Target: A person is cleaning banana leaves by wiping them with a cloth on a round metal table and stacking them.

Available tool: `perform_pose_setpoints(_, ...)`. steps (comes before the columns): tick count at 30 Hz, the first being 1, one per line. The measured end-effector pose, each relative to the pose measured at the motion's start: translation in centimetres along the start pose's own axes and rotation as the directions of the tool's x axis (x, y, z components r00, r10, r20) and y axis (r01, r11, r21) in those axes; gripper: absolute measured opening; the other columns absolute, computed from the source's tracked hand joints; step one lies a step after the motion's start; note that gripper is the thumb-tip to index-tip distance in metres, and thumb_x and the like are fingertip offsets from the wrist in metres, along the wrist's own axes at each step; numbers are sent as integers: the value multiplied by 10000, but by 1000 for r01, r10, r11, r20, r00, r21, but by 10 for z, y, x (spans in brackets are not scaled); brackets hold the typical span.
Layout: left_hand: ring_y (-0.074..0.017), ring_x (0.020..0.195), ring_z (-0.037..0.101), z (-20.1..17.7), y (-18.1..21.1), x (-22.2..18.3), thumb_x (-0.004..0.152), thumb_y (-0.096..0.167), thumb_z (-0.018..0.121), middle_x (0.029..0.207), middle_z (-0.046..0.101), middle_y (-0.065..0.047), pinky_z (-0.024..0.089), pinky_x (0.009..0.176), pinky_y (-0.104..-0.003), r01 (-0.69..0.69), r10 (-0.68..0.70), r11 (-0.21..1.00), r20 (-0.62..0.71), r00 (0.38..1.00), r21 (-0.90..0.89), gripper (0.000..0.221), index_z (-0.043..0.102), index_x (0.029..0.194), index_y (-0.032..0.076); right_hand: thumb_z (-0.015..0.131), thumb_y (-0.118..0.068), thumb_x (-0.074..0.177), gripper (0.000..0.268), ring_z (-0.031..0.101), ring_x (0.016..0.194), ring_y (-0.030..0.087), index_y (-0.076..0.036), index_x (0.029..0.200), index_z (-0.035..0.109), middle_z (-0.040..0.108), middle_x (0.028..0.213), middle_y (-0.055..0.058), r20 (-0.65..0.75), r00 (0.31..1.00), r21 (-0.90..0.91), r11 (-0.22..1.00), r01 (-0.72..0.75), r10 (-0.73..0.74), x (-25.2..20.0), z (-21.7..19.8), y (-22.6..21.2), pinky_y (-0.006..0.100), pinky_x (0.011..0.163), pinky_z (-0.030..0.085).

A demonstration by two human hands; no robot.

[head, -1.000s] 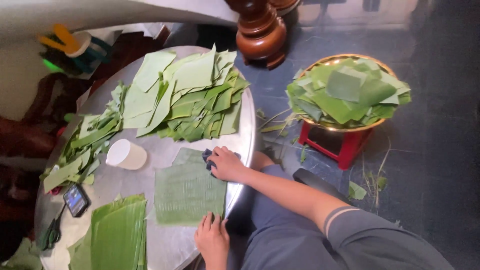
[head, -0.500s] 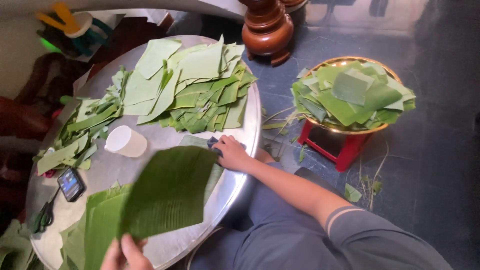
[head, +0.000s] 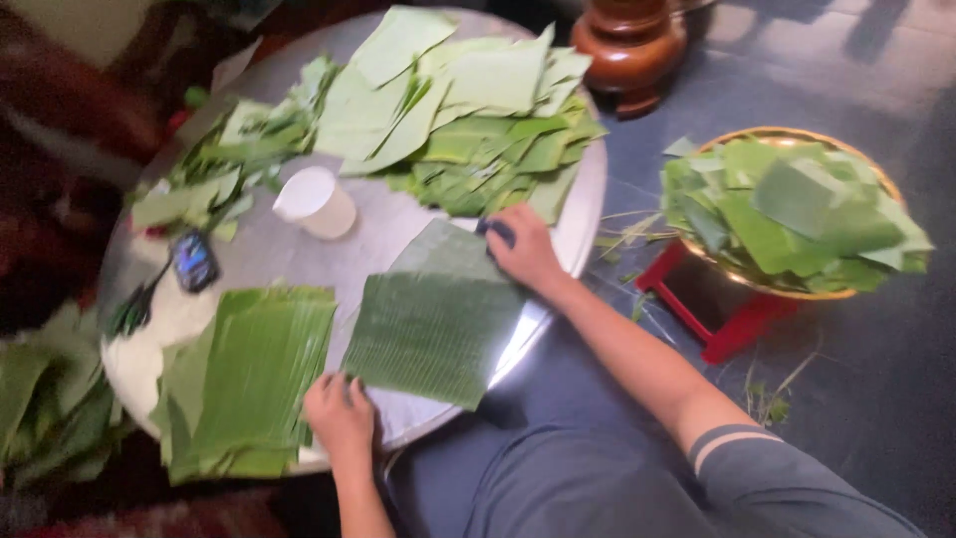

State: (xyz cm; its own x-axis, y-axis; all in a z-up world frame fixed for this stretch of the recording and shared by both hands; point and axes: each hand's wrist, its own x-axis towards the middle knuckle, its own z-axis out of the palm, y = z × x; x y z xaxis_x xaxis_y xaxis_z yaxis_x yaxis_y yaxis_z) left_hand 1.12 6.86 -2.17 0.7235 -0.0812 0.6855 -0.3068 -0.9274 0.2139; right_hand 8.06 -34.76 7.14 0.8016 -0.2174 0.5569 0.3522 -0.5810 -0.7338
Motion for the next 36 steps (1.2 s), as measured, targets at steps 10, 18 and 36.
perform_pose_setpoints(10,-344,1020,720,-19,10,2,876,64,786,1030,770,-151,547,994,-435,105,-78,971,131,988,-213,159,798,1025,9,788,-229,792,358,632,1139,379,-122,1129,731,635,1183,150,261,838,147,878,456,-479,-61,142,-137,510,982,504)
perform_pose_setpoints(18,-357,1054,703,-11,4,-6,906,13,711,1021,771,-154,543,980,-431,25,-3,975,98,995,-223,135,791,1013,-5,547,-153,864,339,601,1118,397,-72,1151,709,639,1275,160,677,541,100,790,605,-500,-63,231,-61,524,793,522)
perform_pose_setpoints(36,-220,1125,668,-19,20,-1,923,202,656,1070,746,-11,501,887,-380,60,-75,995,213,974,75,176,797,993,124,699,-194,872,346,623,1073,374,-134,1212,693,630,1224,131,504,717,43,843,536,-481,-39,159,-39,506,876,513)
